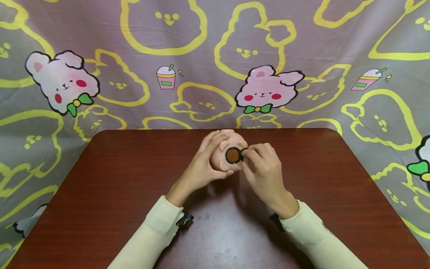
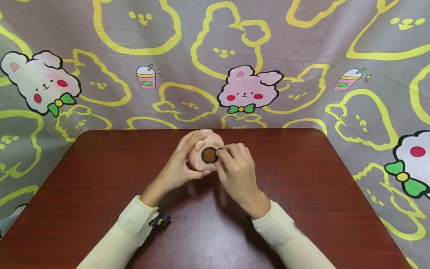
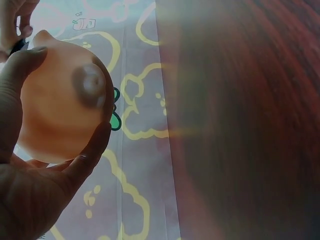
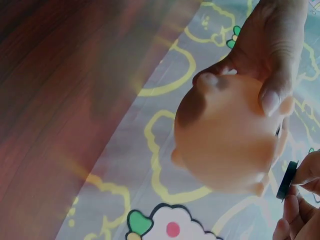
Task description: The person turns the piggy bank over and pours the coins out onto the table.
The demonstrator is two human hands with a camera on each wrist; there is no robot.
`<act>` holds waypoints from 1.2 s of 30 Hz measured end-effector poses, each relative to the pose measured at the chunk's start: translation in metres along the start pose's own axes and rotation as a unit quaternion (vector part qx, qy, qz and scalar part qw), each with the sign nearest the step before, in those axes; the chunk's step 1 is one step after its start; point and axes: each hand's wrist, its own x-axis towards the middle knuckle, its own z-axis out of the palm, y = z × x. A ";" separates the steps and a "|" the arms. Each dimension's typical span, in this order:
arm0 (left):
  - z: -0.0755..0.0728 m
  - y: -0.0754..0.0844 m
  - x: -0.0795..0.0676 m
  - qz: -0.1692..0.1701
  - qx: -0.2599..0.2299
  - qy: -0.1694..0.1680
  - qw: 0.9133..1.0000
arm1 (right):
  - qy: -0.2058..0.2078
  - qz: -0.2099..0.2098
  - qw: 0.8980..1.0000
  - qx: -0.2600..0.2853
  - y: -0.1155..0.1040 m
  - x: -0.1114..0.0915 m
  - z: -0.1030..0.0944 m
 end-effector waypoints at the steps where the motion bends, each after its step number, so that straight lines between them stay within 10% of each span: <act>1: 0.000 0.000 0.000 0.001 0.000 0.001 1.000 | 0.001 0.003 1.000 -0.002 0.002 -0.001 -0.002; 12: -0.007 0.000 -0.003 -0.006 -0.009 0.005 1.000 | -0.012 0.045 0.998 -0.030 0.046 -0.023 -0.042; 17: -0.010 -0.001 -0.004 -0.008 -0.005 0.004 1.000 | -0.038 0.141 0.989 -0.024 0.069 -0.035 -0.064; 24: -0.012 -0.003 -0.007 -0.008 -0.003 0.005 1.000 | -0.107 0.370 0.923 -0.011 0.092 -0.044 -0.085; 36: -0.015 -0.002 -0.011 -0.011 -0.009 0.012 1.000 | -0.132 0.509 0.848 0.063 0.118 -0.052 -0.096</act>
